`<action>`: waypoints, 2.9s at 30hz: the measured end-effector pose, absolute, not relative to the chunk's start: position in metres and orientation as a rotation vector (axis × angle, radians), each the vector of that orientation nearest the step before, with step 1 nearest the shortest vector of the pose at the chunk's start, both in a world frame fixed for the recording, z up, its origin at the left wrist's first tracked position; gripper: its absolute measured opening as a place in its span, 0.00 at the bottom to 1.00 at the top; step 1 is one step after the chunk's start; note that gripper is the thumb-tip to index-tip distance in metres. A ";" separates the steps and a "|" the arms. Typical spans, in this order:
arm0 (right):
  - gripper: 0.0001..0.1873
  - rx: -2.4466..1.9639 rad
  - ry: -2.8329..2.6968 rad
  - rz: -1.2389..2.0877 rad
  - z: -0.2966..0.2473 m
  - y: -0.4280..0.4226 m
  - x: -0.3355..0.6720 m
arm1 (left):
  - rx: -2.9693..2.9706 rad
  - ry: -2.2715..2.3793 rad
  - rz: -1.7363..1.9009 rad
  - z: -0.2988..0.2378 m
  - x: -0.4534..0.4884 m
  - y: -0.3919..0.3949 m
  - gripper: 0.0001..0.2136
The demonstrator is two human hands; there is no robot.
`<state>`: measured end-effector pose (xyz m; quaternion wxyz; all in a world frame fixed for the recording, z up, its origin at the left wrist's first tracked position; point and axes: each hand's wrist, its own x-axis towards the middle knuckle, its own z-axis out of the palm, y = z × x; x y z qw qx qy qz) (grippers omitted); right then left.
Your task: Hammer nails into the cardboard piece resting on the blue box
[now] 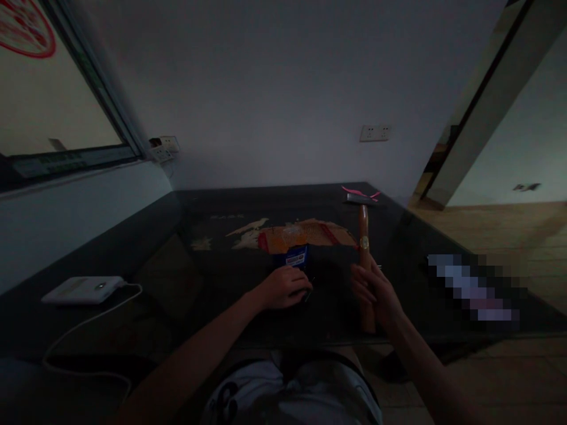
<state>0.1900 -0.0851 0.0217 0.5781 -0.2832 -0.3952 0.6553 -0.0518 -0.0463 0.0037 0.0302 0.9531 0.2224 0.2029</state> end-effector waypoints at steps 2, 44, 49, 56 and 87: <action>0.17 -0.644 -0.917 1.550 0.020 -0.084 0.190 | 2.947 0.656 0.593 0.005 -0.052 -0.045 0.09; 0.19 -0.704 -0.877 1.494 0.016 -0.083 0.187 | 3.517 0.203 0.626 0.003 0.002 -0.043 0.10; 0.19 -0.717 -0.867 1.493 0.017 -0.084 0.186 | 3.432 0.322 0.785 0.013 -0.004 -0.048 0.09; 0.21 -0.769 -0.842 1.483 0.021 -0.087 0.185 | 2.992 0.828 1.317 0.053 -0.034 -0.027 0.09; 0.28 -0.879 -1.072 1.479 0.014 -0.084 0.181 | 1.958 1.326 1.508 0.037 -0.082 0.049 0.05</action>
